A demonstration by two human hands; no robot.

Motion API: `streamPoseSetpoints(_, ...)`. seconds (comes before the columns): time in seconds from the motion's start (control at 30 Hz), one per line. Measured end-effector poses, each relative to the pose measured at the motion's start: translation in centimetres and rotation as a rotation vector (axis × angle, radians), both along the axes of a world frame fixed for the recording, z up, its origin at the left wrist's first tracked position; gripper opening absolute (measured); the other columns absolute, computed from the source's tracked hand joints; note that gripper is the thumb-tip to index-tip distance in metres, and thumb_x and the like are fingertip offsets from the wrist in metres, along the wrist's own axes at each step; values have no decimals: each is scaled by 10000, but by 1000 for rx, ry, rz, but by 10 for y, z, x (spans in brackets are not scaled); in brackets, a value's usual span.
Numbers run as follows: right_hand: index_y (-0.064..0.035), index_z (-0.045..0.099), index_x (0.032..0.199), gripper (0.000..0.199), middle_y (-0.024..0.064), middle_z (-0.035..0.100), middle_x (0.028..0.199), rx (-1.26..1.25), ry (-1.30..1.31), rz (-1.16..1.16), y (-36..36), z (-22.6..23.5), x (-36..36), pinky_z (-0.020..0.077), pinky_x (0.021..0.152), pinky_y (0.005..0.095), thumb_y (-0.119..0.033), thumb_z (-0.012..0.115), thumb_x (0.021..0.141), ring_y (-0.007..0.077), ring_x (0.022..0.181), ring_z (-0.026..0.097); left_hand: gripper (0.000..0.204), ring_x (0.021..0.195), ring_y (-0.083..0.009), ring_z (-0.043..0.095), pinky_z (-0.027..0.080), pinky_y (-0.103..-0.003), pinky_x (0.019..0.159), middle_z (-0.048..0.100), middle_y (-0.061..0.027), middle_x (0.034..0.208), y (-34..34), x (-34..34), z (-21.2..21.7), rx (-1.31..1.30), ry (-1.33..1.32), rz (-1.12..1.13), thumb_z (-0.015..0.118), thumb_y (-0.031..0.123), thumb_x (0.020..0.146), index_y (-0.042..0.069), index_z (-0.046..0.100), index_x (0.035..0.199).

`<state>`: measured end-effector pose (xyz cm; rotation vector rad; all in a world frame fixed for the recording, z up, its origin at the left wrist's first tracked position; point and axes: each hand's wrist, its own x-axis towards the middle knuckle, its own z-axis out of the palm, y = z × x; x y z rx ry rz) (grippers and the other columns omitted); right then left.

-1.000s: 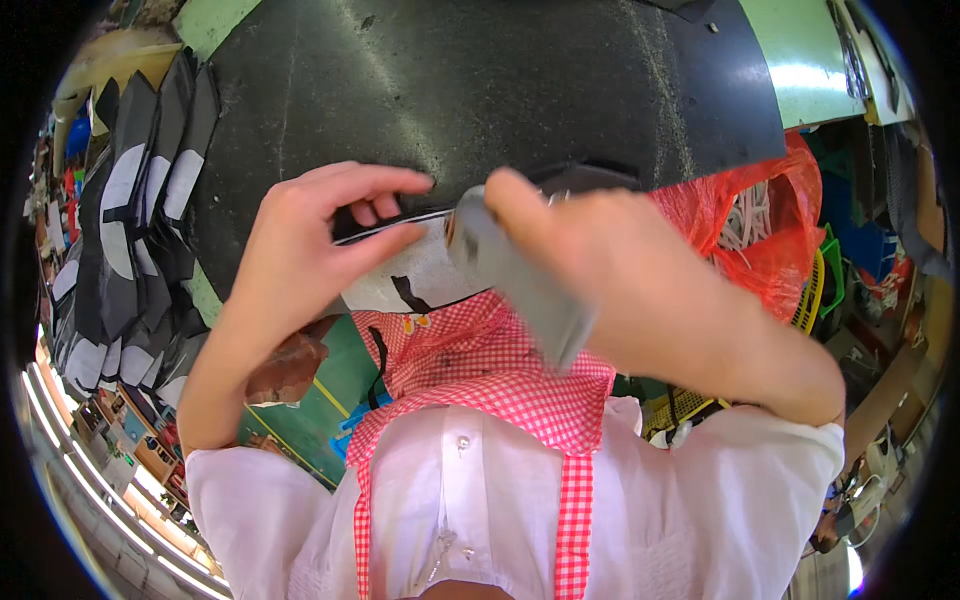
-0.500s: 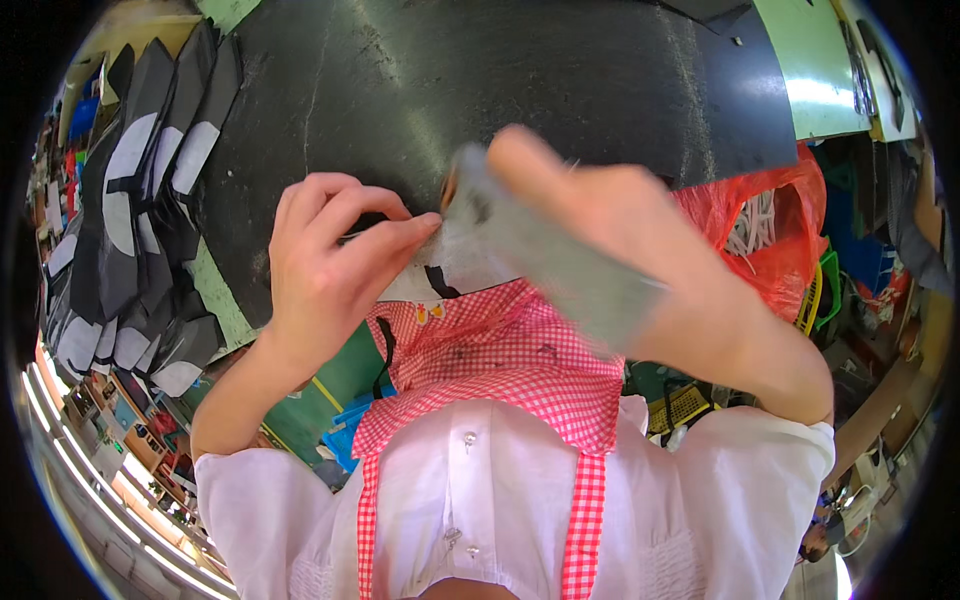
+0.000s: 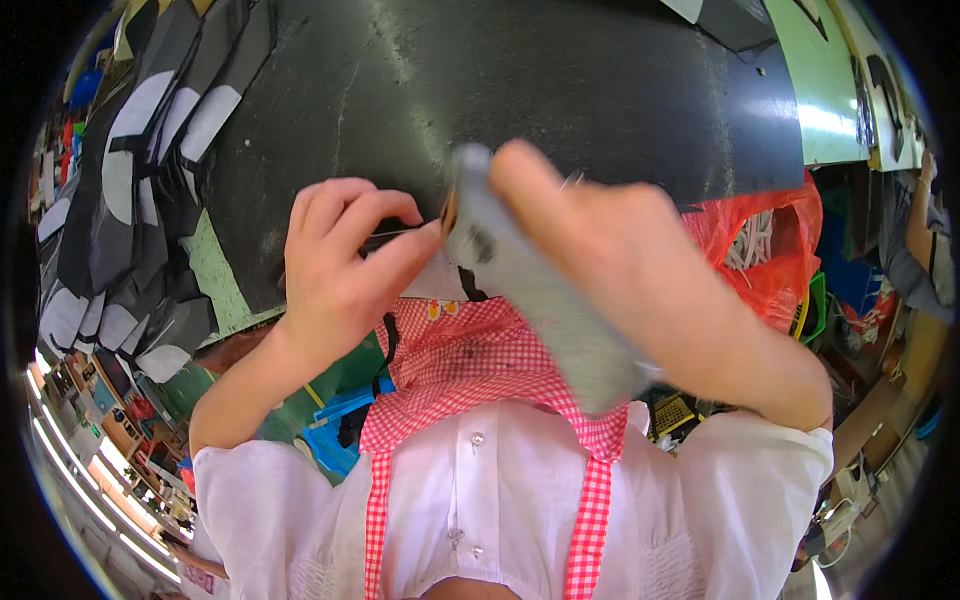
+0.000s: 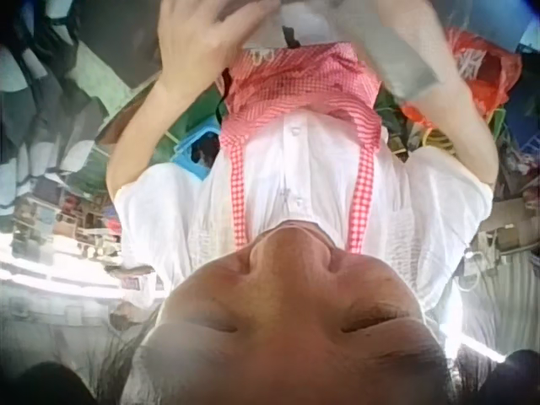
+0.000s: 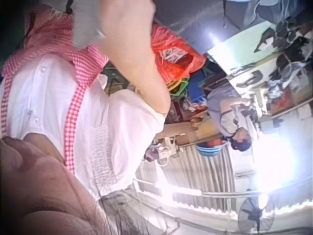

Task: Hammering the edges and seams of shoe upper components on a workbench in a factory.

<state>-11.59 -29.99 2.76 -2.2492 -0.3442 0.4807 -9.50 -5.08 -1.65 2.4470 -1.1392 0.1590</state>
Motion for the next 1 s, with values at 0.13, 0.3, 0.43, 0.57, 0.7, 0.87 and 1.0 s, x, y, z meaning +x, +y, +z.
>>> streamPoseSetpoints(0.13,-26,475,1077,302,204,559,736,-13,50,192,6,-3,-1,479,575,454,-66,705,885,446,694,612,302,905,-223,571,435,-371,782,643,35,918,15,9,4,-35,407,93,824,113,647,169,769,938)
streamPoseSetpoints(0.3,-46,467,1098,321,194,570,750,-42,-32,183,22,-7,-1,477,561,428,-62,704,880,438,697,613,285,912,-229,567,436,-372,785,648,15,920,25,15,1,-32,157,-10,824,108,634,163,769,908)
streamPoseSetpoints(0.43,-29,443,1136,403,192,579,764,-33,4,153,27,-1,10,489,578,424,-20,680,810,442,691,620,282,928,-245,565,451,-378,781,641,18,923,40,14,0,-15,132,-63,822,113,609,155,764,882)
streamPoseSetpoints(0.57,-11,436,1152,485,208,604,776,-187,113,428,46,3,4,498,584,475,-40,694,743,430,723,646,212,938,-256,569,470,-390,793,643,7,925,50,31,-2,-44,142,-134,793,127,635,131,743,841)
streamPoseSetpoints(0.7,1,429,1129,478,210,605,766,-25,9,261,48,0,17,499,581,464,-28,695,732,430,721,646,160,955,-241,586,484,-384,767,626,25,912,58,31,2,-17,103,-167,775,170,688,167,742,844)
streamPoseSetpoints(0.87,-23,500,1053,191,170,582,789,32,142,131,39,-5,10,485,609,352,-32,647,931,338,657,570,144,842,-259,643,513,-352,718,624,-45,894,53,40,6,78,359,-216,788,129,751,78,683,835)
streamPoseSetpoints(1.0,14,581,1085,127,137,553,804,9,-432,-26,-7,4,11,446,600,325,-25,619,970,188,661,535,130,663,-265,627,523,-370,598,618,-57,878,3,27,-18,-312,454,-27,763,111,811,81,660,884)
